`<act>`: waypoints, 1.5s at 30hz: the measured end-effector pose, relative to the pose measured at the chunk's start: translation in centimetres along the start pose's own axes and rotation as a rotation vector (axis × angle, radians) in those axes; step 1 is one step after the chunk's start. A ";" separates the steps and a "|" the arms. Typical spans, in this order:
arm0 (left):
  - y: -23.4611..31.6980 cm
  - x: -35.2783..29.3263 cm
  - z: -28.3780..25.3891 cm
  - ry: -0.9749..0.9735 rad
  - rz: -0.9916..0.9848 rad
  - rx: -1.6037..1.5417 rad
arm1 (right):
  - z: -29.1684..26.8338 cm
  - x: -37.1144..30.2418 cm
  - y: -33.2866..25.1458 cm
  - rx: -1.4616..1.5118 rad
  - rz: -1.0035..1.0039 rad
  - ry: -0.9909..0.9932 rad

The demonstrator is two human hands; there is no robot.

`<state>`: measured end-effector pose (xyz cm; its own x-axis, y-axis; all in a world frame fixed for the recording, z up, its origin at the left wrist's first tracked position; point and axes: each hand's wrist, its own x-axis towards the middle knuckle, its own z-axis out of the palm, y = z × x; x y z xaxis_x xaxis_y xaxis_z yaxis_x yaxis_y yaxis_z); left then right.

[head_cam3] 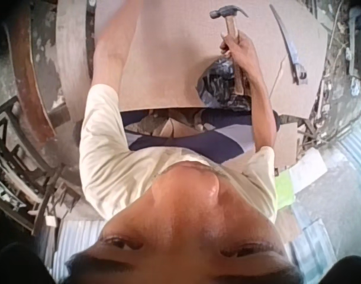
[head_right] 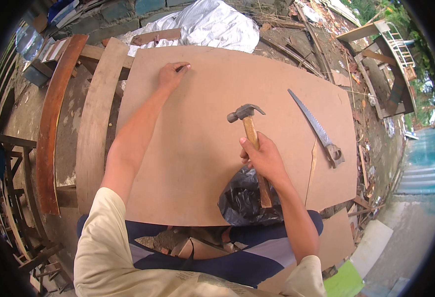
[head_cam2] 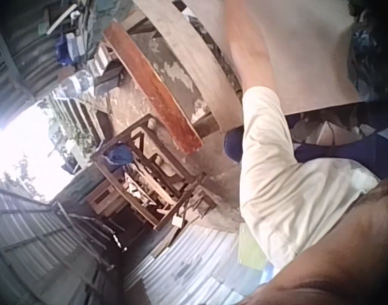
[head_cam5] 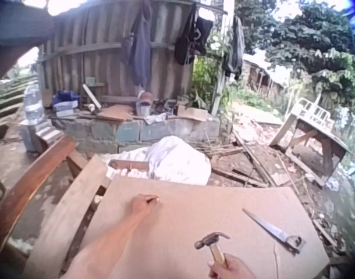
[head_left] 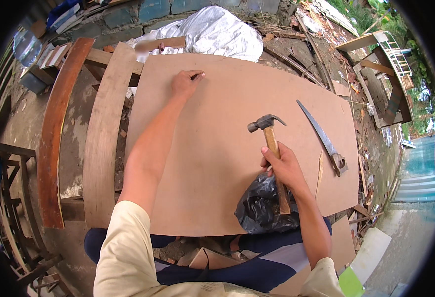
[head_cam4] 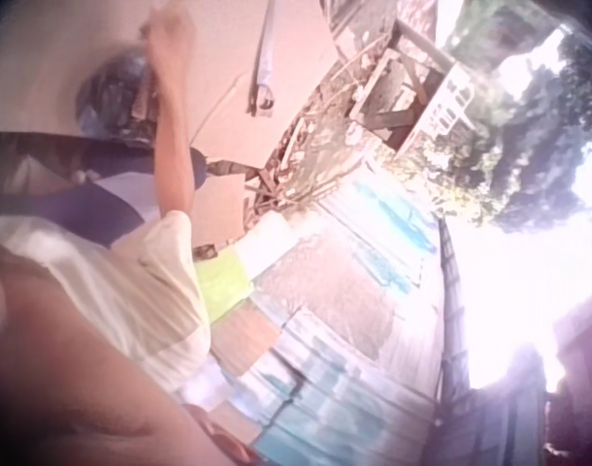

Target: The person hammers nails into a large flat board using a hammer. They repeatedly pick up nails from a black plastic bag and drive them into the board at various locations.

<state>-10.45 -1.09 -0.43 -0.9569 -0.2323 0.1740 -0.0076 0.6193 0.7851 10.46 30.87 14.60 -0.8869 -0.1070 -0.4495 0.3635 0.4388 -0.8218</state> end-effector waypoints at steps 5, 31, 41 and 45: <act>-0.3 -0.9 1.0 0.117 0.384 0.213 | 2.8 6.4 0.4 -0.369 -0.257 0.068; 0.6 -1.0 -0.4 0.055 0.133 -0.093 | 4.7 10.4 0.9 -0.381 -0.135 0.033; -0.1 -0.4 -0.2 0.051 0.153 -0.069 | 4.9 11.3 1.6 -0.443 -0.178 0.073; -0.8 -0.2 -0.1 0.106 0.241 -0.056 | 4.5 11.8 -1.4 -0.502 -0.140 0.059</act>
<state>-10.23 -1.68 -1.03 -0.8932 -0.1623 0.4193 0.2359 0.6248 0.7443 0.78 24.99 8.86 -0.9370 -0.1509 -0.3149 0.0719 0.7991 -0.5969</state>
